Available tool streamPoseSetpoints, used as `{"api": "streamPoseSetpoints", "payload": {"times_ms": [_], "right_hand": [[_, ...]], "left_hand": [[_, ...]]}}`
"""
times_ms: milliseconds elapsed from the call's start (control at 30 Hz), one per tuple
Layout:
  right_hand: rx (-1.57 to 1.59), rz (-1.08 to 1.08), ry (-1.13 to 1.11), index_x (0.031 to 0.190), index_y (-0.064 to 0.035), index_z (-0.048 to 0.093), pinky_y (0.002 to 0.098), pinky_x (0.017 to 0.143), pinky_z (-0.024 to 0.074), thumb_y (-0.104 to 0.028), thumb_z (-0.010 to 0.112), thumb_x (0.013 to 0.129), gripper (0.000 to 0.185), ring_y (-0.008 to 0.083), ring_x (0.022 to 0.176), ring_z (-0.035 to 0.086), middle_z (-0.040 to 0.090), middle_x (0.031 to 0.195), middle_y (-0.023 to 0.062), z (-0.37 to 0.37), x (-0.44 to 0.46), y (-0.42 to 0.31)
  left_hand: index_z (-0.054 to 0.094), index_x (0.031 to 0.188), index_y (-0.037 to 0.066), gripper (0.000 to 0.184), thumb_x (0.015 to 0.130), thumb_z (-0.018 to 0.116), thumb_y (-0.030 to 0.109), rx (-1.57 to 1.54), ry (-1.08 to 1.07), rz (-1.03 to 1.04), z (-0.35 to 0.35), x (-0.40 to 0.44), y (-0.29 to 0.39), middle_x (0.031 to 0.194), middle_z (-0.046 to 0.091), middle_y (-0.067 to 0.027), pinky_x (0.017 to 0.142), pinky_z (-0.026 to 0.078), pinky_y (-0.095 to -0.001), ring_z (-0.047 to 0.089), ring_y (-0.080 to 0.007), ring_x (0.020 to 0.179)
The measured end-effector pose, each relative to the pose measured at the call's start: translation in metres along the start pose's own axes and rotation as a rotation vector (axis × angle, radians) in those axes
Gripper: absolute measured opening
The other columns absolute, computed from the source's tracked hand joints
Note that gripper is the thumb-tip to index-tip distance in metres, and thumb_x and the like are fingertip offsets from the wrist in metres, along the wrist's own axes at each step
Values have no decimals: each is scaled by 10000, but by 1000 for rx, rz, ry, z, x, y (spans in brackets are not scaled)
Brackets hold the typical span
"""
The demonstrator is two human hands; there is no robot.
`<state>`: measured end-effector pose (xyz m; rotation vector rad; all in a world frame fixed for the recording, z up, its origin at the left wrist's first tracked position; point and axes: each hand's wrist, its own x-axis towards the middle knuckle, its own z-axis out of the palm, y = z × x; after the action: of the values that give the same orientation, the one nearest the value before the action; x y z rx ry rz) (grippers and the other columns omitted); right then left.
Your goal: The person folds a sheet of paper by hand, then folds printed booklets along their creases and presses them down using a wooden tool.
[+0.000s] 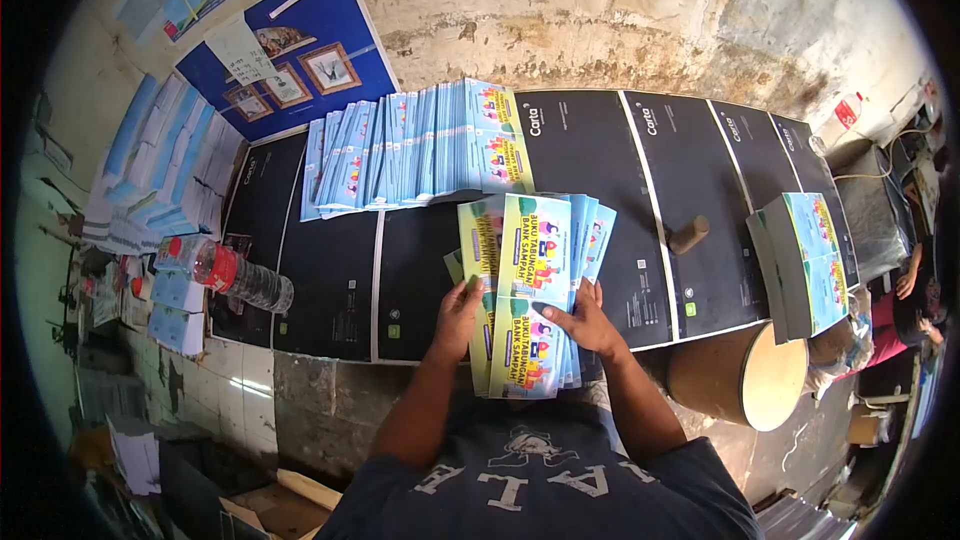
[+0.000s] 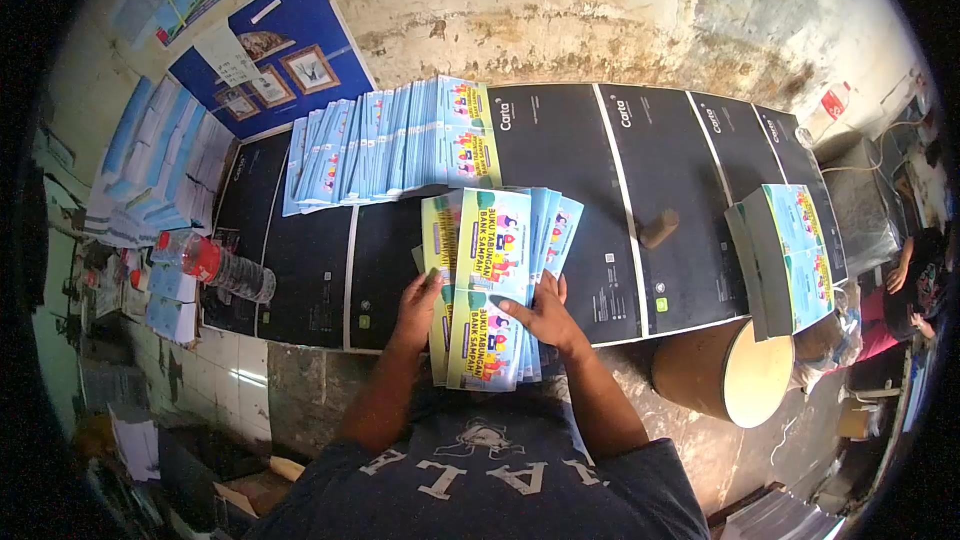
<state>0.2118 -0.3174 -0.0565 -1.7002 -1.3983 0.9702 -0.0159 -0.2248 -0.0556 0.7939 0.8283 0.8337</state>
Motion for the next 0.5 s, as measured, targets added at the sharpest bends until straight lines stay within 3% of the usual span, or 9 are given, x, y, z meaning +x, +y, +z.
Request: {"api": "streamPoseSetpoints", "payload": {"times_ms": [67, 133, 200, 267, 333, 367, 433, 500], "right_hand": [[-2, -38, 4, 1325, -74, 591, 531, 1155, 32, -572, 673, 874, 678, 341, 1354, 358, 501, 1304, 159, 0, 0, 1], [-5, -71, 14, 1316, -68, 595, 530, 1154, 34, -570, 668, 879, 671, 341, 1350, 363, 502, 1289, 161, 0, -1, 0], [-18, -41, 24, 1319, -63, 590, 529, 1155, 36, -566, 663, 883, 670, 334, 1346, 371, 501, 1279, 164, -1, -2, -7], [-22, -45, 35, 1322, -65, 587, 537, 1153, 35, -566, 668, 880, 673, 327, 1345, 374, 501, 1279, 164, 3, -2, 1], [-28, -55, 46, 1326, -68, 583, 546, 1150, 34, -566, 673, 878, 676, 321, 1344, 377, 500, 1279, 164, 4, -1, 3], [-29, -58, 51, 1331, -64, 577, 561, 1149, 24, -571, 677, 874, 690, 323, 1351, 373, 497, 1290, 165, 4, 0, 3], [-28, -64, 51, 1337, -60, 570, 576, 1147, 14, -575, 680, 871, 703, 326, 1358, 370, 495, 1301, 166, 4, 0, 1], [-18, -26, -8, 1347, -45, 557, 590, 1149, -7, -581, 675, 875, 725, 344, 1380, 352, 484, 1334, 178, -1, -1, -5]], "left_hand": [[562, 1317, -2, 340, 1030, 569, 180, 205, 56, 276, 13, 4, -11, 1152, 683, -79, 905, 517, -289, 647, -126, 1003], [555, 1324, 4, 321, 1041, 516, 151, 126, 118, 339, 22, 0, -13, 1160, 675, -95, 928, 504, -297, 640, -156, 1045], [543, 1347, 41, 324, 1057, 460, 158, 140, -72, 110, 12, 2, -14, 1151, 683, -113, 924, 525, -341, 662, -183, 1020], [574, 1308, 20, 323, 1059, 460, 191, 139, -59, 16, 8, -1, -10, 1134, 685, -114, 890, 534, -332, 662, -169, 1011], [611, 1252, -4, 326, 1028, 553, 226, -103, -83, -124, 17, -9, 5, 1094, 697, -106, 823, 552, -316, 677, -155, 943], [611, 1252, -4, 326, 1028, 553, 226, -104, -82, -124, 18, -8, 6, 1094, 697, -106, 823, 552, -316, 677, -155, 943], [654, 1189, -15, 318, 986, 639, 229, 430, -104, 37, 19, -9, 5, 1042, 711, -91, 791, 549, -298, 676, -140, 894], [671, 1165, -18, 300, 975, 658, 214, 442, -59, 46, 23, -9, 6, 997, 721, -76, 767, 541, -283, 663, -112, 853]]}}
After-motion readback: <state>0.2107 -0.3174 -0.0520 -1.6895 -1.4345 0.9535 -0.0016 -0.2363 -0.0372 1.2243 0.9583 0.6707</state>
